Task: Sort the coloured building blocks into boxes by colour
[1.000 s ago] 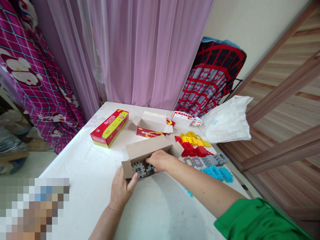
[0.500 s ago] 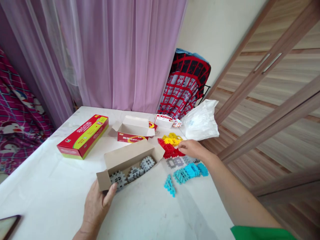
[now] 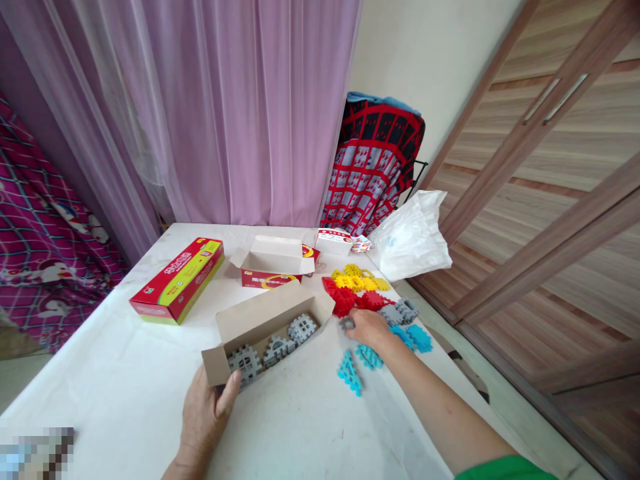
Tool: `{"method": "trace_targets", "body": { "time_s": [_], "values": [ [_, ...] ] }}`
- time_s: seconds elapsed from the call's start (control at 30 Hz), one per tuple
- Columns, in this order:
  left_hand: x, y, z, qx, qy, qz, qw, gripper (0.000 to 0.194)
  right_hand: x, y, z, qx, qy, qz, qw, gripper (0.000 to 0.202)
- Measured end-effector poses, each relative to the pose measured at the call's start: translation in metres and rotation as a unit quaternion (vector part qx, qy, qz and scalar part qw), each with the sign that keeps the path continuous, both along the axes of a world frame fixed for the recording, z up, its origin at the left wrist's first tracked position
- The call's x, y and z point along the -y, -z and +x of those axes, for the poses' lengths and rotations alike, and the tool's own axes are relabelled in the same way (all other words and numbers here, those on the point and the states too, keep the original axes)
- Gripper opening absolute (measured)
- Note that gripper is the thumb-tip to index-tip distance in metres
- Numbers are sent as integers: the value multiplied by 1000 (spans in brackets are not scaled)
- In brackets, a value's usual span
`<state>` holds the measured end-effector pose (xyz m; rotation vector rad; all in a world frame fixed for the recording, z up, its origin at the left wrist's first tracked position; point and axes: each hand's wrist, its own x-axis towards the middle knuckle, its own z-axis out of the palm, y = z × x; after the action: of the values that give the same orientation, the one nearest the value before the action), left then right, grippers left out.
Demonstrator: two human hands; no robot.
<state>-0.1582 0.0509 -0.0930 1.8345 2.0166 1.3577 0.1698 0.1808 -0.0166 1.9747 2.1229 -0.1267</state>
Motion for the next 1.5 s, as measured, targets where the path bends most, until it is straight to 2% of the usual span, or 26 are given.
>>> {"method": "trace_targets", "body": {
  "time_s": [0.3, 0.43, 0.53, 0.63, 0.73, 0.83, 0.9, 1.0, 1.13, 1.23, 1.37, 1.5],
  "values": [
    [1, 1, 2, -12, 7, 19, 1000, 32, -2, 8, -8, 13, 25, -11, 1000, 33],
    [1, 1, 3, -20, 4, 29, 999, 31, 1, 4, -6, -9, 25, -2, 1000, 33],
    [1, 3, 3, -19, -3, 26, 999, 30, 15, -10, -1, -57, 20, 7, 998, 30],
    [1, 4, 3, -11, -6, 17, 1000, 30, 35, -36, -6, -171, 16, 31, 985, 27],
    [2, 2, 3, -5, -3, 8, 1000, 33, 46, -64, -31, -248, -17, 58, 967, 26],
    [2, -1, 4, -4, -1, -2, 1000, 33, 38, -78, -69, -203, -69, 58, 975, 27],
    [2, -2, 5, -6, 0, 0, 1000, 34, 28, -75, -91, -149, -95, 37, 983, 27],
    [2, -1, 5, -12, 2, 14, 1000, 39, 14, -60, -109, -91, -115, 15, 989, 28],
    [2, 2, 5, -16, 7, 16, 1000, 43, 7, -39, -111, -65, -124, 5, 990, 27],
    [3, 2, 5, -16, 5, 13, 1000, 43, 6, -32, -109, -66, -127, -1, 990, 25],
    [3, 1, 4, -21, 3, 17, 1000, 42, 10, -33, -110, -78, -132, -2, 988, 23],
    [2, 1, 3, -22, -1, 17, 1000, 38, 18, -52, -90, -138, -128, 30, 982, 14]
  ]
}}
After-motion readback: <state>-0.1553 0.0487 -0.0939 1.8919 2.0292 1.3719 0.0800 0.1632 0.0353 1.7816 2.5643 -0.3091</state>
